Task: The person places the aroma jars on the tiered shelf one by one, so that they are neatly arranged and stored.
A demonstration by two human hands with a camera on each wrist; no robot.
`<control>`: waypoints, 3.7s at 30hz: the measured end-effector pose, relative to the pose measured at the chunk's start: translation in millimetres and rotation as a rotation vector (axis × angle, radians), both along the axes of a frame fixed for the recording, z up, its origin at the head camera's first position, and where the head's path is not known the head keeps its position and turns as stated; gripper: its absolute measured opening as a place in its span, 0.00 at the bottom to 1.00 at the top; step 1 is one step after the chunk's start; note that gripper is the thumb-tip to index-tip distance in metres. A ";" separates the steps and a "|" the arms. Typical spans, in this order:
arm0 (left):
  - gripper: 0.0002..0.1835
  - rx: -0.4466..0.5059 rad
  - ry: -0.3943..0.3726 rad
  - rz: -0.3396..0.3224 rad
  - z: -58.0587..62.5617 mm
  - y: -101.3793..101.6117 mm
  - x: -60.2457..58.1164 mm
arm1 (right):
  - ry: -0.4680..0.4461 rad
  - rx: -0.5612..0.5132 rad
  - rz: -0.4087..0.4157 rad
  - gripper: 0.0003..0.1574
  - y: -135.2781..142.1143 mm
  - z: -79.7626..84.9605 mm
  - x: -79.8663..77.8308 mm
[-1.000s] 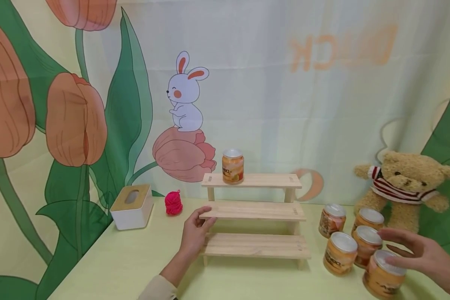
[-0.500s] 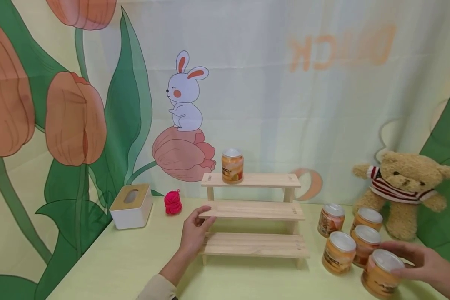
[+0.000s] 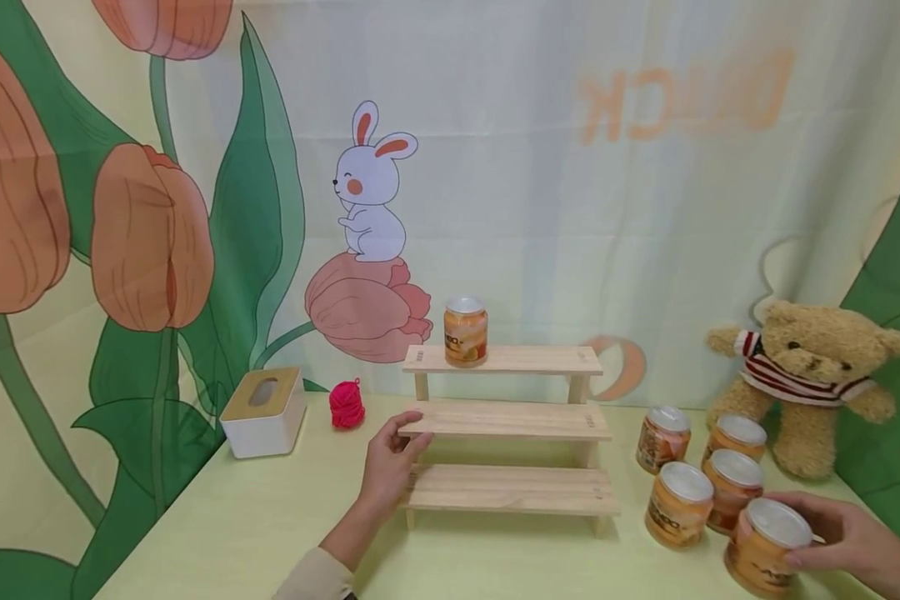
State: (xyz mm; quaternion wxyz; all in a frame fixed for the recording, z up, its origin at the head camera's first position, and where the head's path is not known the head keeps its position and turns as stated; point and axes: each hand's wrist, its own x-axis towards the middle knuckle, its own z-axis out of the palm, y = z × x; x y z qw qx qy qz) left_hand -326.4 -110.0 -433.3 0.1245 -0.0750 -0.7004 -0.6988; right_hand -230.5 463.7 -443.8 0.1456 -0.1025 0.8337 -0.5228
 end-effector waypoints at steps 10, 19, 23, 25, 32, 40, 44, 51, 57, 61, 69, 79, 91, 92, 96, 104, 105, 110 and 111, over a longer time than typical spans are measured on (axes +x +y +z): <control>0.20 -0.002 0.017 0.006 -10.9 -1.1 -15.4 | 0.152 0.170 -0.112 0.37 -5.4 18.2 5.0; 0.19 -0.016 0.008 0.007 -13.9 0.4 -12.9 | 0.224 -0.044 0.000 0.39 -15.4 40.0 13.9; 0.19 -0.014 0.005 0.010 -12.4 0.3 -11.8 | 0.281 -0.085 0.094 0.41 -26.6 52.1 15.6; 0.19 -0.006 0.004 0.010 -11.4 0.1 -11.3 | 0.290 -0.115 0.158 0.41 -35.0 57.7 15.9; 0.19 0.001 0.017 0.014 -10.7 -0.7 -9.8 | 0.304 -0.200 0.273 0.36 -76.2 71.9 13.9; 0.18 -0.007 0.039 0.021 -17.0 -0.8 -9.3 | 0.333 -0.229 0.184 0.31 -128.0 73.6 6.3; 0.19 -0.001 0.020 0.018 -16.7 -0.3 -9.8 | 0.348 -0.201 0.071 0.31 -154.8 74.7 2.6; 0.20 0.004 0.023 0.005 -14.7 1.3 -7.8 | 0.328 -0.165 -0.111 0.34 -197.9 76.4 3.2; 0.20 0.013 0.017 0.017 -14.5 1.1 -8.8 | 0.364 -0.070 -0.329 0.40 -234.7 87.3 0.5; 0.20 0.028 0.012 0.014 -14.1 1.0 -9.6 | 0.366 -0.076 -0.413 0.42 -249.9 95.8 -5.2; 0.20 0.026 0.006 0.004 -14.4 0.1 -9.8 | 0.429 -0.133 -0.418 0.43 -259.3 113.2 -30.8; 0.20 0.016 -0.002 0.005 -15.5 -0.7 -9.3 | 0.525 -0.097 -0.351 0.36 -264.0 143.4 -69.2; 0.20 0.013 0.009 0.008 -15.6 0.3 -8.6 | 0.458 0.001 -0.395 0.44 -270.3 159.1 -107.3; 0.20 0.014 0.008 0.005 -15.7 0.5 -8.2 | 0.457 -0.002 -0.393 0.43 -270.6 158.4 -109.0; 0.20 0.002 0.018 0.008 -16.2 0.9 -8.7 | 0.461 -0.077 -0.358 0.42 -272.2 155.7 -115.9; 0.19 -0.016 0.010 0.029 -14.6 -0.1 -10.5 | 0.511 -0.127 -0.342 0.37 -280.0 153.5 -134.6; 0.19 -0.016 0.006 0.030 -14.8 -0.1 -10.5 | 0.515 -0.117 -0.349 0.37 -281.0 153.2 -136.7; 0.19 -0.017 0.004 0.030 -8.0 -0.3 -4.7 | 0.520 -0.082 -0.377 0.37 -286.4 152.8 -146.9; 0.19 -0.016 0.003 0.028 -7.1 -0.7 -4.3 | 0.519 -0.079 -0.378 0.37 -287.1 152.7 -149.1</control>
